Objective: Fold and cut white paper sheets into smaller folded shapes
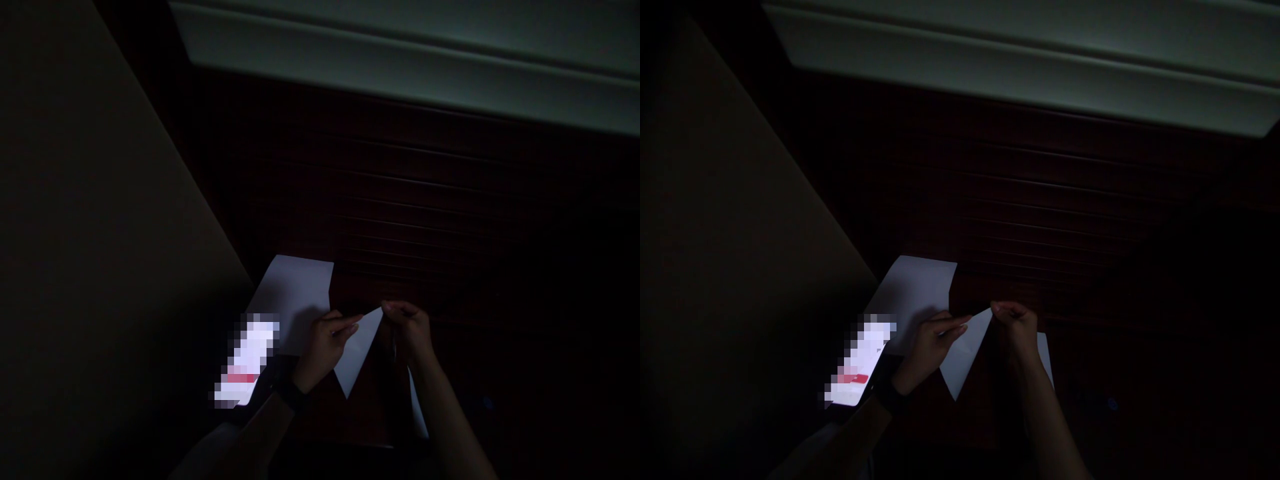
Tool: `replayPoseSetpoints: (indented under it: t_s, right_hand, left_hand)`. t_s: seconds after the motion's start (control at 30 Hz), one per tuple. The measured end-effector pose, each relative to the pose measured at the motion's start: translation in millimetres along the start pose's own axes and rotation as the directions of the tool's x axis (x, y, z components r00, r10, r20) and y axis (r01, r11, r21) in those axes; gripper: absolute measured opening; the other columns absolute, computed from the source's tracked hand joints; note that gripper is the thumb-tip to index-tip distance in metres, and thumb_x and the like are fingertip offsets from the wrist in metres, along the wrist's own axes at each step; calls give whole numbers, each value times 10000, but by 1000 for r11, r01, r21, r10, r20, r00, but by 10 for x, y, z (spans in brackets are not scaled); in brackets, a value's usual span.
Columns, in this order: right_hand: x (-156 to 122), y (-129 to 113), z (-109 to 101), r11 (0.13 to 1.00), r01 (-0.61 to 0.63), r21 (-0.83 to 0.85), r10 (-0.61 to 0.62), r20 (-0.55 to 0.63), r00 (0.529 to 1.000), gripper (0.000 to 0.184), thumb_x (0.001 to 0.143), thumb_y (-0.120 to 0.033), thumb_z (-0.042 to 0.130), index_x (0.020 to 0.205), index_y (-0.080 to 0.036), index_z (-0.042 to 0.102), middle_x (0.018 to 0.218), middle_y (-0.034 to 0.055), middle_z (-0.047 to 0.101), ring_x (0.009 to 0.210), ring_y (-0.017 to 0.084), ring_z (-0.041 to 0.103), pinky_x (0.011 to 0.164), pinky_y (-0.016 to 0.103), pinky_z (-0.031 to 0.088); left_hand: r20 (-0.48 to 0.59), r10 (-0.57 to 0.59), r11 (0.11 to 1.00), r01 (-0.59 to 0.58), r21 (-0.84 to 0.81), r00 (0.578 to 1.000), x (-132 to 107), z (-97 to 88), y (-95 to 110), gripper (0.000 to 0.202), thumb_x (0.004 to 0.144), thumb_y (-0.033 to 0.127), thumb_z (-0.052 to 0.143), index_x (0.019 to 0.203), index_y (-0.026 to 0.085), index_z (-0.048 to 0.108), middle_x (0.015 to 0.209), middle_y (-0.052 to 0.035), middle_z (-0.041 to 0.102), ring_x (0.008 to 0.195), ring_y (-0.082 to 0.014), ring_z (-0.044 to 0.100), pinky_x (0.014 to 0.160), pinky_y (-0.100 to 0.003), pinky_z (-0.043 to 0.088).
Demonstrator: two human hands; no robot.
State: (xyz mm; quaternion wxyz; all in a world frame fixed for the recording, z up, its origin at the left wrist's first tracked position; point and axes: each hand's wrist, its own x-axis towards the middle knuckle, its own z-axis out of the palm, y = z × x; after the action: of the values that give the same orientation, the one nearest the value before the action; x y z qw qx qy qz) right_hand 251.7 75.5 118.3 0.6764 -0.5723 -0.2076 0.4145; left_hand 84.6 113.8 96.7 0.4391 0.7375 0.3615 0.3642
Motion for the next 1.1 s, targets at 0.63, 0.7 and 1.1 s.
replayPoseSetpoints:
  t_s: [0.63, 0.7, 1.1]
  right_hand:
    - [-23, 51, -25, 993, -56, -107, 69, 119, 991, 298, 498, -400, 803, 617, -150, 694, 587, 55, 675, 502, 182, 596, 499, 286, 446]
    - [-23, 55, -29, 992, -55, -114, 69, 119, 991, 304, 495, -396, 805, 626, -144, 696, 589, 59, 674, 500, 182, 593, 493, 287, 444]
    - [29, 196, -91, 972, -10, -236, 37, 108, 993, 303, 553, -418, 772, 678, -152, 699, 645, 58, 692, 568, 193, 617, 523, 276, 448]
  left_hand:
    - [16, -44, 998, 45, -52, 999, 24, -28, -27, 281, 817, 338, 542, 1045, 234, 668, 763, -31, 624, 669, -132, 543, 570, -216, 409]
    - [29, -35, 998, 36, -47, 999, 28, -38, -27, 289, 824, 335, 535, 1060, 228, 661, 778, -36, 637, 676, -135, 551, 576, -219, 417]
    - [119, -60, 982, 80, -171, 991, 48, -62, 11, 286, 841, 308, 519, 1081, 214, 641, 1072, -29, 666, 939, -194, 630, 825, -300, 492]
